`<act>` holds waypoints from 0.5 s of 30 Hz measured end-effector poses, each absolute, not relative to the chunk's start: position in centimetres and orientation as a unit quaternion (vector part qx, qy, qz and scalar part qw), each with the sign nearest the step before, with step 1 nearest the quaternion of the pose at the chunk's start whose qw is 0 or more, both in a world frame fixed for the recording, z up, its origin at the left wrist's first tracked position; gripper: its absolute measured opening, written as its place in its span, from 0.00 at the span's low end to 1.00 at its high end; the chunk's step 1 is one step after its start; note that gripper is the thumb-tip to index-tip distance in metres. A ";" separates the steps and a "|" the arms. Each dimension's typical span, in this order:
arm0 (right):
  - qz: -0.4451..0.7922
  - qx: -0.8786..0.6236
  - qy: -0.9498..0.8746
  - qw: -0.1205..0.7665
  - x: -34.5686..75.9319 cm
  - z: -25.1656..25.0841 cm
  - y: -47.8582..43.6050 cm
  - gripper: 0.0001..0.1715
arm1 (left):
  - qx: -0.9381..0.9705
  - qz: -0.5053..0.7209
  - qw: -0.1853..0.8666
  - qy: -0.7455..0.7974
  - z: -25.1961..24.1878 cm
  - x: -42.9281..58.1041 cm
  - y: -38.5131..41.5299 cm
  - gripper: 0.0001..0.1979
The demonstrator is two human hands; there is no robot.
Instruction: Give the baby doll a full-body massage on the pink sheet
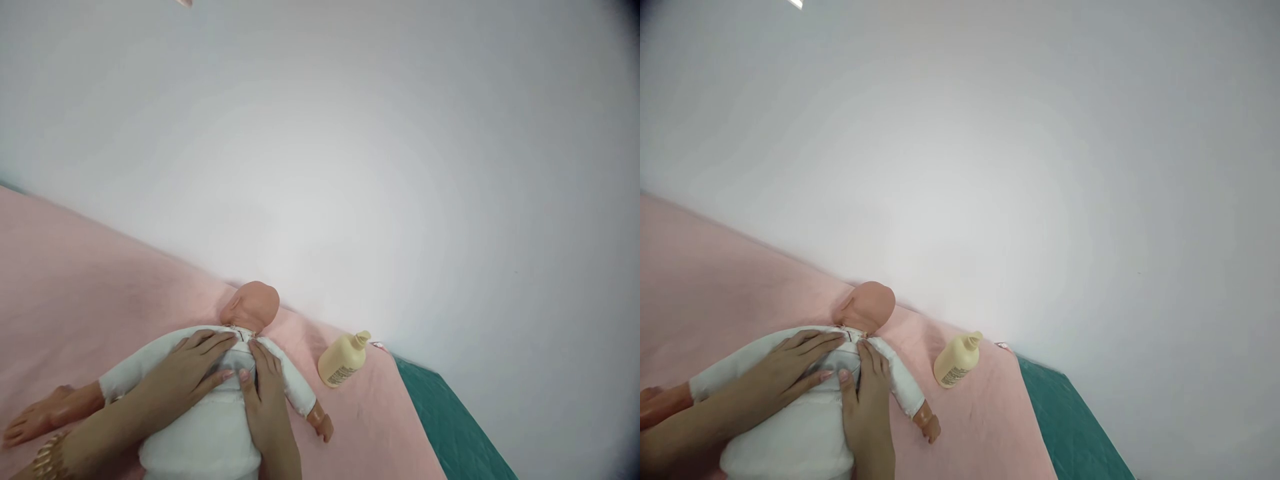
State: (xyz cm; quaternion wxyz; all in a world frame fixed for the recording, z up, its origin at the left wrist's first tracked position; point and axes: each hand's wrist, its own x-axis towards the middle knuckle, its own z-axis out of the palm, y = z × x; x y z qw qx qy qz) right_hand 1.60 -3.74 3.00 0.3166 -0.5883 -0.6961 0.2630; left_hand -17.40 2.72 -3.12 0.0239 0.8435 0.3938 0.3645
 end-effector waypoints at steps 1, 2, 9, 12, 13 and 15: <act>0.263 -0.588 -0.697 0.317 1.6 3.0 -3.7 0.33 | 0.844 0.363 0.026 0.394 -3.2 -17.4 2.7 0.23; 0.261 -0.587 -0.697 0.317 1.5 3.0 -3.7 0.33 | 0.844 0.363 0.027 0.394 -3.2 -17.4 2.8 0.23; 0.254 -0.585 -0.699 0.324 1.5 2.9 -3.7 0.33 | 0.848 0.361 0.024 0.387 -3.7 -17.7 3.1 0.23; 0.251 -0.584 -0.698 0.329 1.5 3.0 -3.8 0.31 | 0.853 0.359 0.015 0.378 -3.4 -17.8 3.1 0.23; 0.243 -0.586 -0.699 0.330 1.5 3.2 -3.9 0.30 | 0.854 0.361 0.010 0.375 -3.1 -17.8 3.0 0.23; 0.212 -0.592 -0.705 0.328 1.3 3.8 -4.1 0.26 | 0.855 0.372 -0.006 0.361 -2.1 -17.8 2.6 0.23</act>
